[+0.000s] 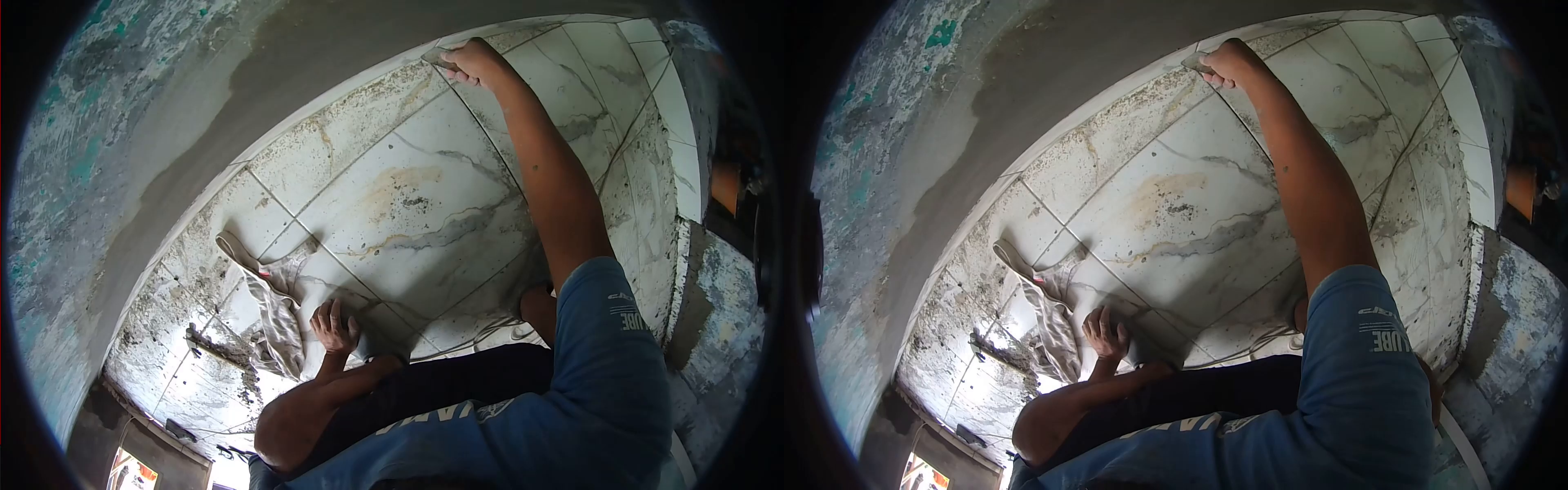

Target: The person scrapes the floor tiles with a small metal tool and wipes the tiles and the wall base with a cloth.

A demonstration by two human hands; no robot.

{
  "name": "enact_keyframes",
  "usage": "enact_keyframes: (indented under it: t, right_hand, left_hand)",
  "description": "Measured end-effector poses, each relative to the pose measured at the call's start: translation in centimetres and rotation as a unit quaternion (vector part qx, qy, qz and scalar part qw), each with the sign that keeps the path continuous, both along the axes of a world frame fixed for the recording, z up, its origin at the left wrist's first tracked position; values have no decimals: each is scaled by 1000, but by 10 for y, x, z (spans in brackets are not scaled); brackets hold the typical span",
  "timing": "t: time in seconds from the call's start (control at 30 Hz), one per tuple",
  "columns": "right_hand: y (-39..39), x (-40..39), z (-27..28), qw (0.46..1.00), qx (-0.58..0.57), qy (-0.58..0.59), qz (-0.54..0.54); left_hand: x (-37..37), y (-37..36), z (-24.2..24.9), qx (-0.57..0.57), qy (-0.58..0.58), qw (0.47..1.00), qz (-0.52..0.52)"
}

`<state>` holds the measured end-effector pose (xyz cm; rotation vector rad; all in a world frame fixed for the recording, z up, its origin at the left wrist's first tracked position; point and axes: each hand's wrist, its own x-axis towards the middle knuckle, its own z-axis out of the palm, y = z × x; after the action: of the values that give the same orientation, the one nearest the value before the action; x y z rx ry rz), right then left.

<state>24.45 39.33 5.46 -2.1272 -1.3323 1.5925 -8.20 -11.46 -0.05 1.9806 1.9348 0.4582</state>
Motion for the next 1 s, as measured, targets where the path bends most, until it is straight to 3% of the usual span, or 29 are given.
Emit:
enact_keyframes:
  t: [0.1,0.17,0.23,0.37,0.5,0.57,0.63,0.7,0.87,0.9,0.97,1.0]
  right_hand:
    - [2,-3,-26,999,6,-25,28]
    - [6,-16,-35,998,35,-45,-23]
    - [4,-15,-20,997,17,-70,20]
    - [-11,2,-2,999,34,1,19]
    - [-58,-12,9,984,120,35,-131]
    - [-66,-13,-71,956,278,-21,-88]
    - [-96,-55,-33,960,256,-19,-108]
    - [-105,-88,-64,957,215,78,-182]
    - [-99,-147,-52,903,324,89,-267]
    - [-105,-150,-56,906,320,99,-258]
    - [-126,-151,-70,943,330,-11,-31]
    - [-149,-152,-76,943,332,-35,4]
  left_hand:
    - [-1,-3,-1,6,0,1000,-4]
    - [0,3,-4,12,2,1000,-3]
    - [0,0,-1,6,-3,1000,-1]
    - [0,-2,-1,3,-3,1000,-2]
    - [-2,-2,-2,9,0,1000,-7]
    - [0,-2,-4,18,0,1000,-3]
    - [1,0,-1,17,-1,1000,0]
    - [0,-2,-1,10,-1,1000,0]
    - [-2,-5,-7,7,5,1000,7]
    - [-1,-4,-5,-9,-4,1000,3]
    - [-3,-4,2,-23,8,999,36]
    - [-5,-3,6,-10,-5,999,49]
